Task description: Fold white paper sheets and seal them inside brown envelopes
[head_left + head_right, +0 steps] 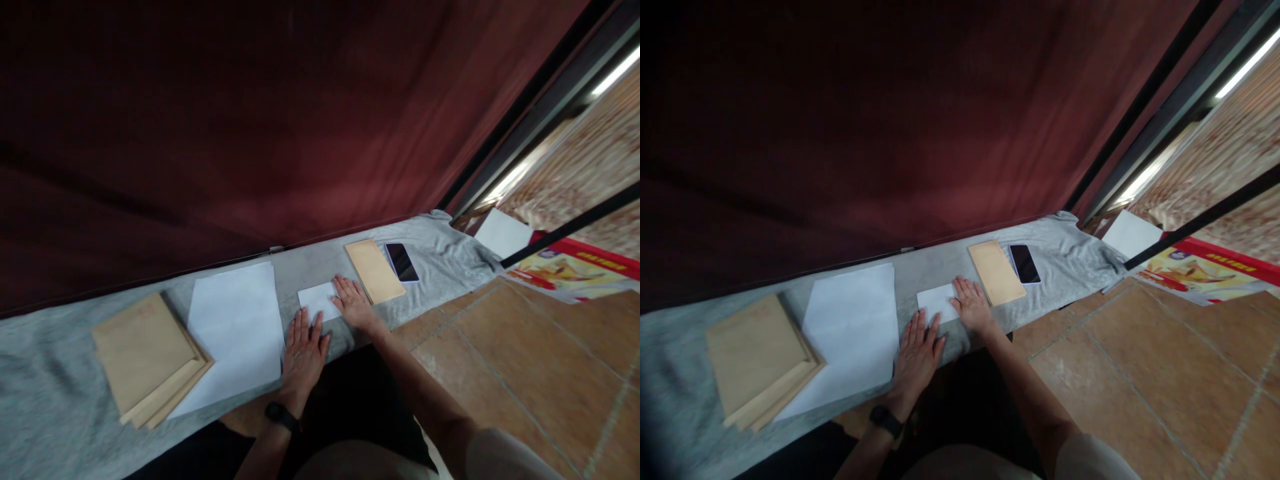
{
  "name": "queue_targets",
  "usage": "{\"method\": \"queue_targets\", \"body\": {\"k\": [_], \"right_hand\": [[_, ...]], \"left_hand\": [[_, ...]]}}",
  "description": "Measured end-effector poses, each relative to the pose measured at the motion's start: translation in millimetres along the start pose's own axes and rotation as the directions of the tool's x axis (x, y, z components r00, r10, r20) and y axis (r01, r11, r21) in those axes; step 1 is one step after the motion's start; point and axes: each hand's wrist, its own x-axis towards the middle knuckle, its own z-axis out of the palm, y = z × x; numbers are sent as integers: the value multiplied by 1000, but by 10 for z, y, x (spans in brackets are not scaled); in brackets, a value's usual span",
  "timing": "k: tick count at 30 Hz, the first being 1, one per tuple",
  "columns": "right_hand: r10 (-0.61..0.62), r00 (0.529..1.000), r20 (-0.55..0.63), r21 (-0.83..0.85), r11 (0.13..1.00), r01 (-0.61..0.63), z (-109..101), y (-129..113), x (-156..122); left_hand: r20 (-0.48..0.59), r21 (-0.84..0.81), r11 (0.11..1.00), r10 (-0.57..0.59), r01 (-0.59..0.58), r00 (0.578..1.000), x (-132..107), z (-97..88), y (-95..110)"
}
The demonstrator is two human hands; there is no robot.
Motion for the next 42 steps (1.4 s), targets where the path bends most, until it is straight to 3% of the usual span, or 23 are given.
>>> {"method": "queue_targets", "body": {"k": [5,10,13,17,20,23,29,32,37,42], "right_hand": [[48,999,-17,2,999,-48,64,44,94],[86,996,-37,30,996,-85,-19,-5,94],[56,998,-28,77,996,-54,-135,-98,-87],[-49,998,29,152,987,44,-312,-239,-524],[-43,998,51,165,986,34,-405,-288,-769],[-22,998,59,151,988,13,-433,-290,-840],[6,1000,29,136,991,-10,-384,-303,-831],[7,1000,0,131,991,-7,-361,-321,-852],[27,1000,-4,125,992,-26,-356,-348,-839],[33,999,-18,132,991,-30,-387,-367,-803]], "left_hand": [[8,11,1000,10,-10,1000,-6,9,-8],[-7,8,1000,14,-14,1000,-10,16,-13],[-14,6,1000,11,-11,1000,-4,11,-8],[-14,5,1000,4,-4,1000,3,1,-5],[5,22,1000,-3,3,1000,9,-14,0],[30,34,999,-2,1,1000,42,-21,44],[93,-108,967,241,-231,966,332,81,306],[93,-158,946,299,-282,950,538,157,397],[97,-145,948,299,-284,949,768,250,359],[98,-71,976,211,-205,973,903,317,220]]}}
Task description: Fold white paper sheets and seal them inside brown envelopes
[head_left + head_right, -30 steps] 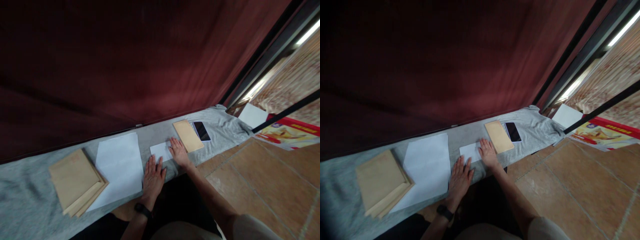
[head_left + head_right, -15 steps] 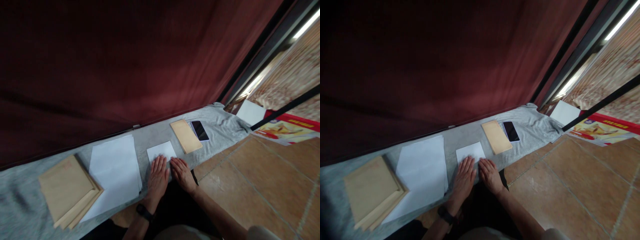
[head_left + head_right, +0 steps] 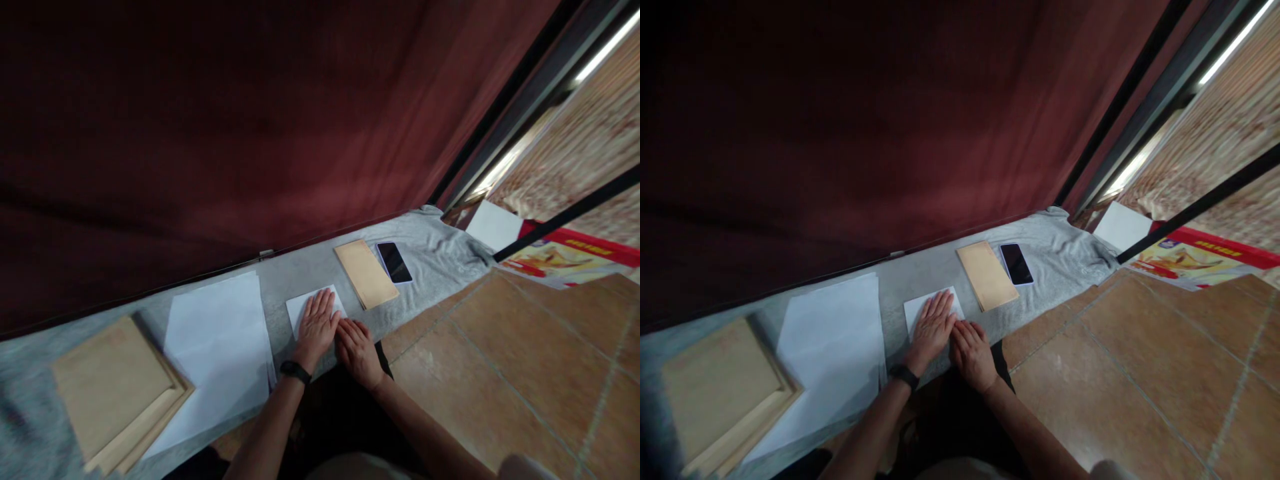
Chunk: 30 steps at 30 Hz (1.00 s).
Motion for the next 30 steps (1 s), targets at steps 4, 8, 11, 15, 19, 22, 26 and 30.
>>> {"method": "queue_targets", "body": {"k": [4,8,11,15,19,22,26,30], "right_hand": [[-7,1000,0,-8,1000,7,-9,0,2],[-7,1000,10,-10,1000,8,6,16,-17],[-4,1000,27,-32,999,5,35,23,-44],[85,996,-16,-122,989,-86,117,-4,-78],[176,982,-73,-164,969,-186,182,-61,-44],[221,973,-59,-123,966,-227,155,-88,50],[307,952,-3,-10,952,-307,60,-58,220],[433,901,-19,245,876,-415,4,31,354]], "left_hand": [[-5,44,994,-102,102,995,20,-12,-157],[-36,64,985,-156,158,987,-124,-80,-238],[-39,65,985,-160,162,986,-325,-136,-203],[-3,52,989,-136,136,991,-538,-176,-71],[69,97,981,-172,165,983,-548,-197,41],[118,141,980,-160,143,980,-493,-229,74],[132,166,979,-139,117,981,-460,-277,91],[133,187,974,-152,126,979,-461,-322,122]]}}
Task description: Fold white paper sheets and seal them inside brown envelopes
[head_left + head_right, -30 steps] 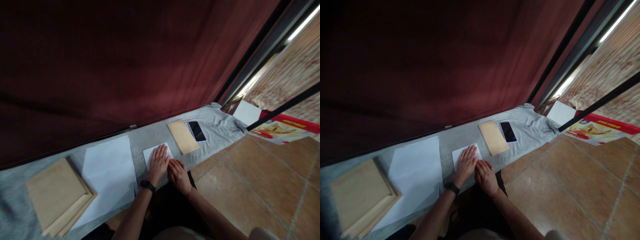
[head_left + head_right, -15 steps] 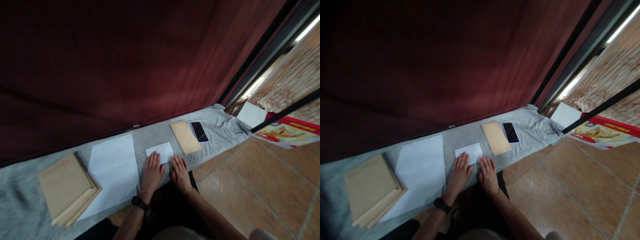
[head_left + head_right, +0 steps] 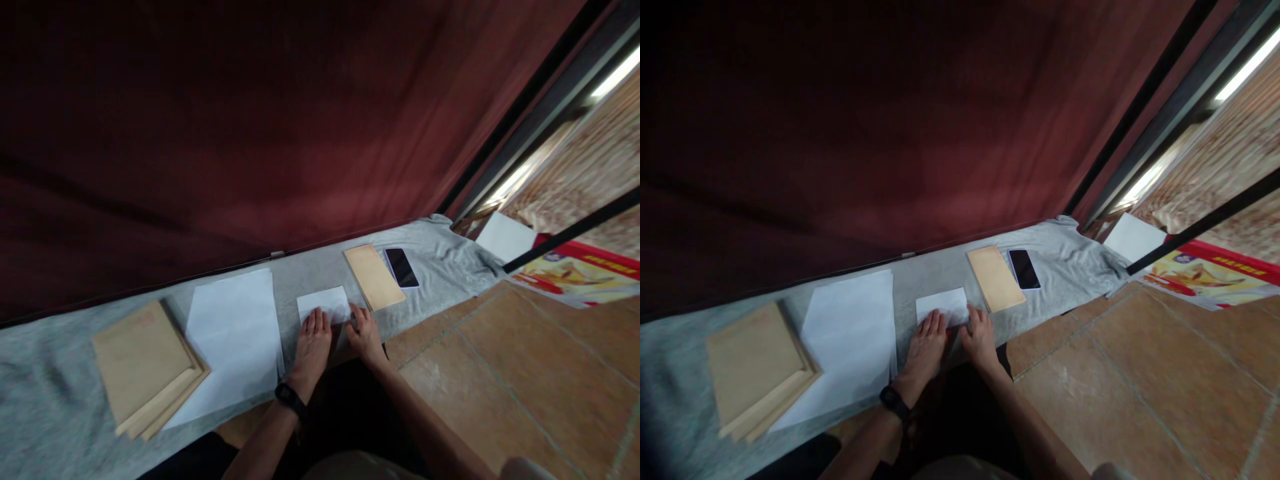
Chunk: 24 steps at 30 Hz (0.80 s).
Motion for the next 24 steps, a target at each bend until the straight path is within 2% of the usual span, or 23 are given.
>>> {"method": "queue_targets", "body": {"k": [2,5,10,13,16,18,21,24], "right_hand": [[48,999,-18,205,978,-44,-12,-11,48],[102,995,-16,466,881,-83,-25,-120,68],[72,995,65,682,725,-97,-57,-447,57],[63,995,76,710,697,-98,-50,-535,76],[102,990,94,697,704,-138,12,-483,96],[146,984,101,687,705,-175,72,-399,93],[234,971,49,663,720,-207,133,-239,63],[322,947,14,620,739,-261,118,-64,46]], "left_hand": [[-12,-5,1000,-15,15,1000,-5,-28,14],[-42,-44,998,-39,37,998,-1,-88,26],[-58,-150,985,-94,84,994,46,-279,-9],[-86,-238,958,-186,161,979,75,-406,-58],[-142,-287,934,-260,211,955,86,-427,-96],[-169,-289,946,-201,146,965,76,-350,-104],[-156,-247,969,-60,20,986,35,-152,-86],[-115,-197,980,-21,-2,993,-1,3,-49]]}}
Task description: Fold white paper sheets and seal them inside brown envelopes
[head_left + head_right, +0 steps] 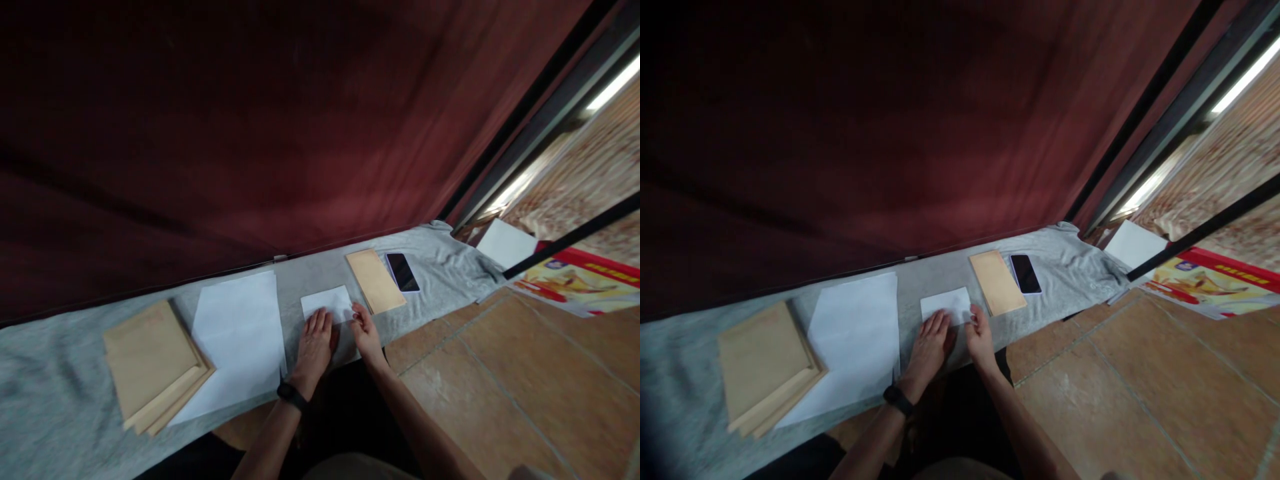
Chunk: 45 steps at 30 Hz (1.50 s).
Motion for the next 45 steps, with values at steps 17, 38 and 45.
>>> {"method": "queue_targets", "body": {"k": [17,38,45], "right_hand": [[255,960,120,153,950,-271,-104,-259,212],[361,893,269,269,862,-429,-10,-307,-26],[281,927,247,130,939,-319,-75,-191,-12]], "left_hand": [[-51,50,997,-61,64,997,55,36,119],[306,-950,-262,-655,172,691,145,-303,155],[455,-870,-462,-619,172,640,-148,-76,249]]}}
